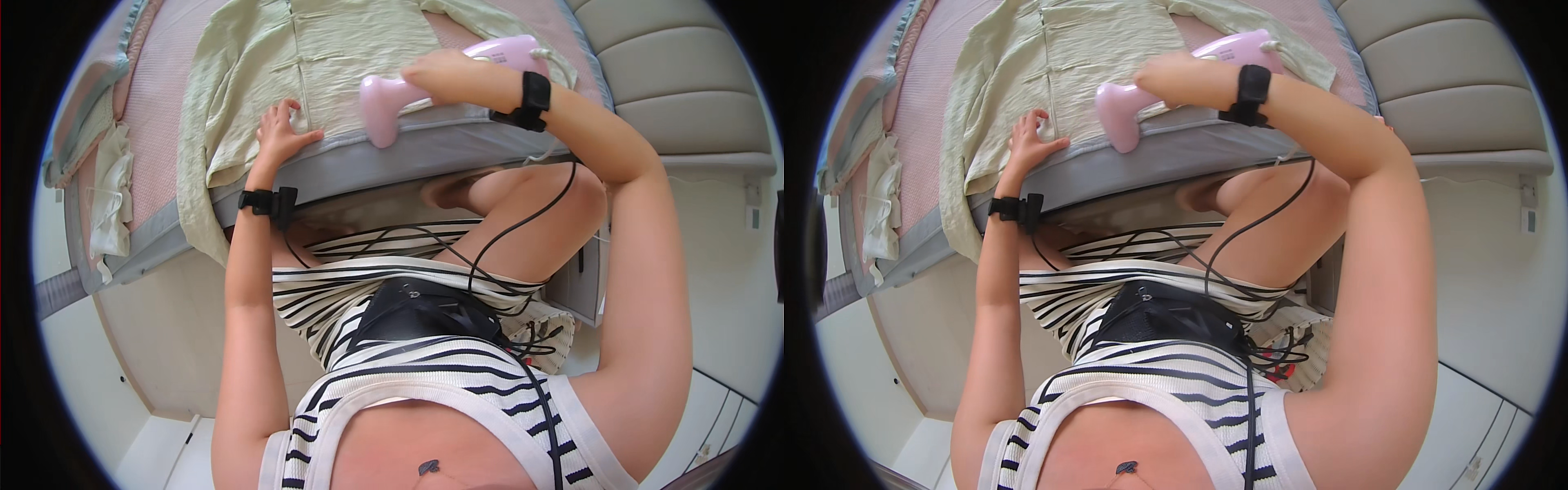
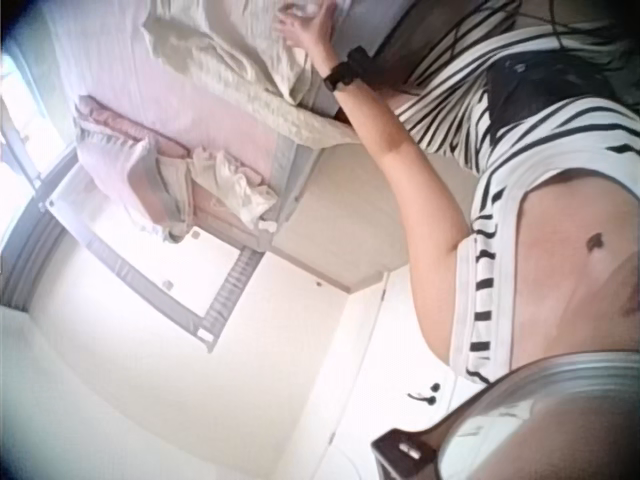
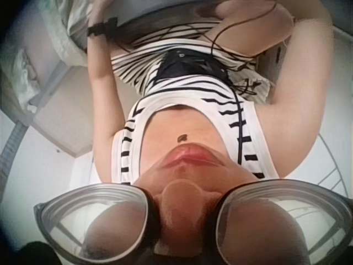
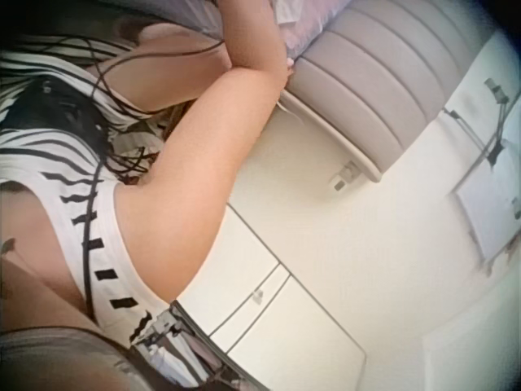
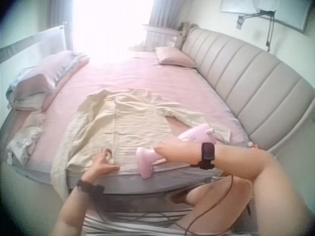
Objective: Using a handheld garment steamer to remove wrinkles from a shirt laid on a bed.
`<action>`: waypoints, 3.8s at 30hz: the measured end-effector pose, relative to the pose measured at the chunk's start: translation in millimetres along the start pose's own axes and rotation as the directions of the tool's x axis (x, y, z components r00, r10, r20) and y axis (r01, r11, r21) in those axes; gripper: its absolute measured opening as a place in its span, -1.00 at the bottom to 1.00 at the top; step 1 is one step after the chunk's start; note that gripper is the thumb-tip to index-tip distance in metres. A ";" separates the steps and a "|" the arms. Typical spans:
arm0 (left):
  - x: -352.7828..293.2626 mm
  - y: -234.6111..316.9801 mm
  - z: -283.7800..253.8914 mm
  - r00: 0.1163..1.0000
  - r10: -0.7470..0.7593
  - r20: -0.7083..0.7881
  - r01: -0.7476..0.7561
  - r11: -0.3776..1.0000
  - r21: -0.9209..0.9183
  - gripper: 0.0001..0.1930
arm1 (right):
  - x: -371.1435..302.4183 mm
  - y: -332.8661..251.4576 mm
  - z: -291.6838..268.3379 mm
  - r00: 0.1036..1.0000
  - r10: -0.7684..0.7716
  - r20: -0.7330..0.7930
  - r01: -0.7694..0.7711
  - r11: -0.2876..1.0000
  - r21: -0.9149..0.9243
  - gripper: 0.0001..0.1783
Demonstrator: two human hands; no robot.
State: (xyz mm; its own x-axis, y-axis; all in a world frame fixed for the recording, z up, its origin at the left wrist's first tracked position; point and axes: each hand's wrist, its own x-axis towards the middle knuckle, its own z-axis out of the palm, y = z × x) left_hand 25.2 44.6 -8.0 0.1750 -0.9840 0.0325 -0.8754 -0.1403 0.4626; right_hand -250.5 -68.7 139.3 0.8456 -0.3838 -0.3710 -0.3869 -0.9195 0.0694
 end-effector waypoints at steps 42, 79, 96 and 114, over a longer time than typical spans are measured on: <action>-4.5 10.7 42.9 0.932 0.264 -0.247 -0.099 0.844 0.527 -0.52 | -74.2 58.8 25.1 0.975 0.214 0.054 -0.220 0.965 0.144 -0.64; 23.2 -15.3 2.3 0.880 0.449 -0.156 -0.448 0.893 0.043 -0.65 | -103.1 -22.6 64.2 0.761 0.544 0.354 -0.464 0.074 0.883 -0.48; 22.1 -18.8 4.7 0.839 0.498 -0.218 -0.494 0.866 0.077 -0.64 | -100.0 -42.7 95.1 0.778 0.579 0.245 -0.432 0.210 0.877 -0.46; 21.0 -21.0 5.3 0.860 0.471 -0.196 -0.471 0.881 0.051 -0.62 | -97.9 -54.6 67.9 0.817 0.374 0.439 -0.330 -0.321 0.888 -0.60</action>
State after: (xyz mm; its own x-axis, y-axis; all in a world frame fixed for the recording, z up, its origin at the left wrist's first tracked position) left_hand 44.9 26.3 -21.7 -0.1737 -0.8909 0.4196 -0.8762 0.3343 0.3472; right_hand -337.1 24.8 108.9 0.3848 -0.6202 -0.6836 -0.4812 0.4972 -0.7220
